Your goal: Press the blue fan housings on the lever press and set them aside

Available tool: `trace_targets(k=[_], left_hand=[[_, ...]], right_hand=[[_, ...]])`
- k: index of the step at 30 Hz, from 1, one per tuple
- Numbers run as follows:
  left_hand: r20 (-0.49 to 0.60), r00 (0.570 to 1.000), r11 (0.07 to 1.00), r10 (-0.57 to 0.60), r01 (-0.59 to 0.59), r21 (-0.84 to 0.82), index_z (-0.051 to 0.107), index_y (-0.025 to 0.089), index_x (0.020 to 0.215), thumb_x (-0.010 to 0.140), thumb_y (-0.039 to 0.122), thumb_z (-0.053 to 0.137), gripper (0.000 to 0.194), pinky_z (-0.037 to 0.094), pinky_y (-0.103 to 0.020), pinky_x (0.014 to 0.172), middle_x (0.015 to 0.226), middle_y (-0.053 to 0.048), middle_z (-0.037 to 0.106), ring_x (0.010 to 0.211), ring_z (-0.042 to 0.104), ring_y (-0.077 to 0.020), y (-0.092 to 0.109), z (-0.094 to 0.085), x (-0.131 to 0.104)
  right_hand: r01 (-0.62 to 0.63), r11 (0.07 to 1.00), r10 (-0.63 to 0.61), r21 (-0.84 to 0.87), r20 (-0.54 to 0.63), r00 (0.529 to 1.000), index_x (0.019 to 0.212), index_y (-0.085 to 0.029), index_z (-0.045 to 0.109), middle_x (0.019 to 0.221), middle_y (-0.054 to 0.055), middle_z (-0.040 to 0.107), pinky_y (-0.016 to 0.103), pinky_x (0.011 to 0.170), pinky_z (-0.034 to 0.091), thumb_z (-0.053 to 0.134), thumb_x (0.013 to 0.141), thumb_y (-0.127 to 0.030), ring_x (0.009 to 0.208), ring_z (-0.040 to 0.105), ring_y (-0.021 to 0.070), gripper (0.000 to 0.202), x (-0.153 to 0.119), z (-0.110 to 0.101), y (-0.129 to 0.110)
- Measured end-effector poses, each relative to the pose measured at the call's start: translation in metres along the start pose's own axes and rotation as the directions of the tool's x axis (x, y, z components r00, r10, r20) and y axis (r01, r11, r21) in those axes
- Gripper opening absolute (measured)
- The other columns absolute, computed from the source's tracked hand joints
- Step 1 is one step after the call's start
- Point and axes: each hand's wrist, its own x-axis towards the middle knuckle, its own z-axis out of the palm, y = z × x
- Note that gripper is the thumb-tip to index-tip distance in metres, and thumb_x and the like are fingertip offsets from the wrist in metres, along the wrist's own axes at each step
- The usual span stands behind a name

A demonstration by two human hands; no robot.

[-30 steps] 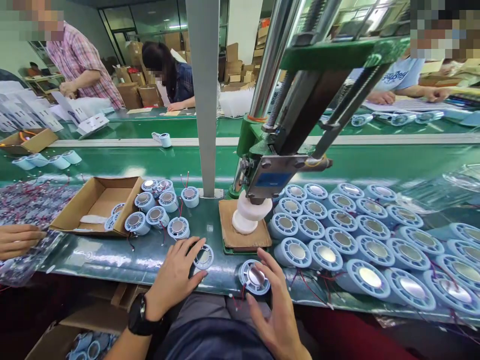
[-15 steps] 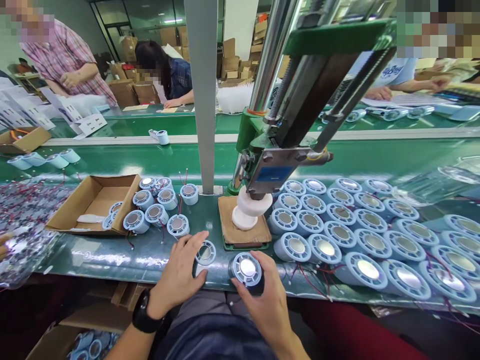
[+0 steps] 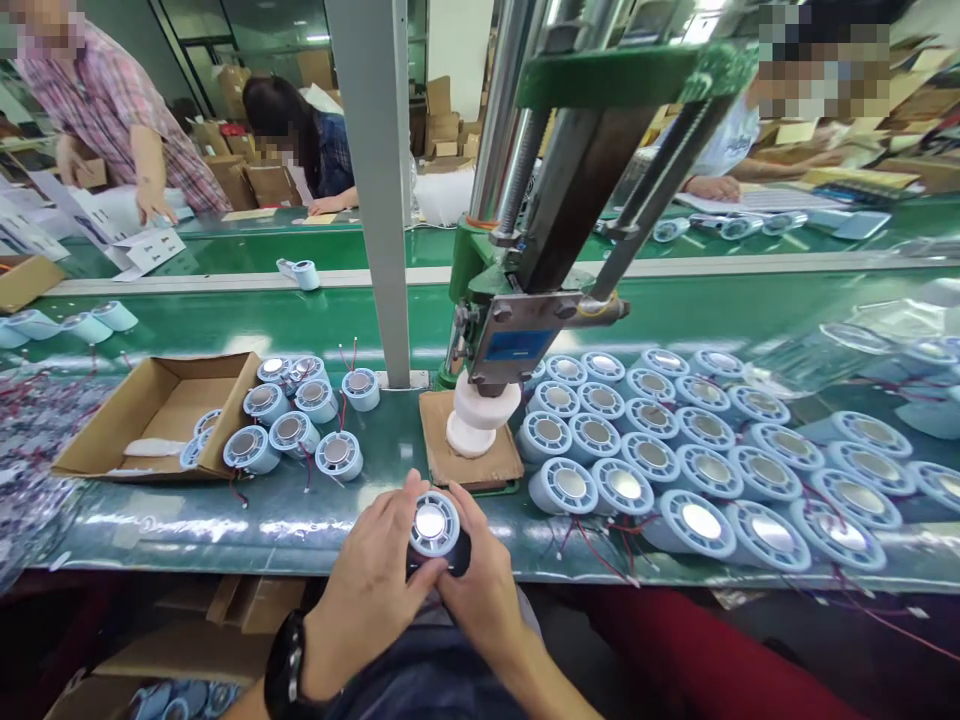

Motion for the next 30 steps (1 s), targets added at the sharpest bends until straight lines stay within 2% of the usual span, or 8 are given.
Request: trace_targets(k=[3,6,8,11,16,21,25,30], left_hand=[[0.022,0.999,0.999,-0.035,0.035,0.019,-0.003,0.026,0.159,0.095,0.026,0.053,0.085,0.054,-0.044,0.098,0.13,-0.011,0.064,0.12,0.061,-0.0282,0.007,0.002,0.004],[0.075,0.997,0.999,-0.02,0.018,0.029,0.007,0.027,0.159,0.095,0.022,0.05,0.078,0.052,-0.048,0.101,0.138,-0.013,0.059,0.126,0.057,-0.0304,0.005,0.006,0.003],[0.118,0.993,0.999,0.012,-0.016,0.029,0.015,0.026,0.159,0.095,0.025,0.052,0.074,0.05,-0.05,0.105,0.144,-0.014,0.054,0.13,0.053,-0.0319,0.001,0.009,0.0],[0.156,0.988,1.0,0.024,-0.026,0.011,0.017,0.025,0.158,0.094,0.034,0.057,0.076,0.049,-0.051,0.108,0.149,-0.015,0.049,0.135,0.05,-0.0329,-0.004,0.013,-0.005],[0.103,0.991,0.995,-0.086,0.09,-0.034,0.027,0.023,0.155,0.096,0.039,0.053,0.066,0.051,-0.048,0.107,0.147,-0.015,0.052,0.134,0.052,-0.0301,-0.005,0.018,-0.008],[0.168,0.978,0.977,-0.123,0.149,-0.15,0.042,0.021,0.147,0.095,0.046,0.054,0.059,0.049,-0.048,0.109,0.143,-0.014,0.056,0.132,0.054,-0.0292,-0.011,0.012,-0.002],[0.246,0.962,0.962,-0.117,0.171,-0.213,0.043,0.02,0.146,0.095,0.05,0.053,0.06,0.048,-0.046,0.111,0.143,-0.015,0.056,0.133,0.053,-0.0278,-0.017,0.004,0.003],[0.351,0.933,0.957,-0.072,0.164,-0.24,0.04,0.024,0.148,0.097,0.045,0.051,0.056,0.042,-0.046,0.116,0.15,-0.012,0.049,0.139,0.047,-0.0267,-0.018,-0.006,0.012]], right_hand=[[-0.014,1.0,0.014,-0.004,-0.004,1.0,0.149,-0.017,0.036,0.127,0.012,0.064,0.033,0.094,0.059,0.059,0.076,-0.008,0.115,0.066,0.0221,0.077,-0.002,0.005,0.002],[0.04,0.999,-0.04,0.0,-0.017,0.999,0.15,-0.019,0.037,0.13,0.012,0.062,0.033,0.096,0.058,0.056,0.078,-0.008,0.118,0.065,0.0213,0.075,0.0,0.003,0.001],[0.087,0.996,-0.086,0.015,-0.011,0.996,0.149,-0.02,0.039,0.131,0.011,0.062,0.034,0.098,0.057,0.053,0.081,-0.008,0.118,0.064,0.0206,0.07,0.003,0.001,-0.001],[0.121,0.992,-0.121,0.024,-0.011,0.993,0.149,-0.019,0.039,0.13,0.011,0.062,0.033,0.097,0.057,0.051,0.083,-0.009,0.117,0.064,0.0203,0.069,0.006,0.001,-0.003],[0.156,0.987,-0.157,-0.043,-0.015,0.987,0.153,-0.019,0.034,0.132,0.011,0.06,0.033,0.096,0.058,0.045,0.081,-0.006,0.119,0.063,0.0197,0.074,0.005,0.002,-0.001],[0.17,0.982,-0.168,-0.087,0.03,0.985,0.155,-0.019,0.029,0.135,0.012,0.058,0.035,0.099,0.056,0.046,0.081,-0.007,0.123,0.06,0.0213,0.077,0.004,0.002,-0.001],[0.141,0.984,-0.14,-0.106,0.008,0.99,0.155,-0.018,0.027,0.131,0.012,0.061,0.033,0.094,0.058,0.05,0.084,-0.011,0.118,0.064,0.0216,0.075,0.003,0.003,0.0],[0.116,0.985,-0.116,-0.125,0.006,0.993,0.158,-0.016,0.017,0.132,0.015,0.06,0.033,0.091,0.059,0.054,0.088,-0.017,0.118,0.064,0.0233,0.079,0.001,0.004,0.0]])
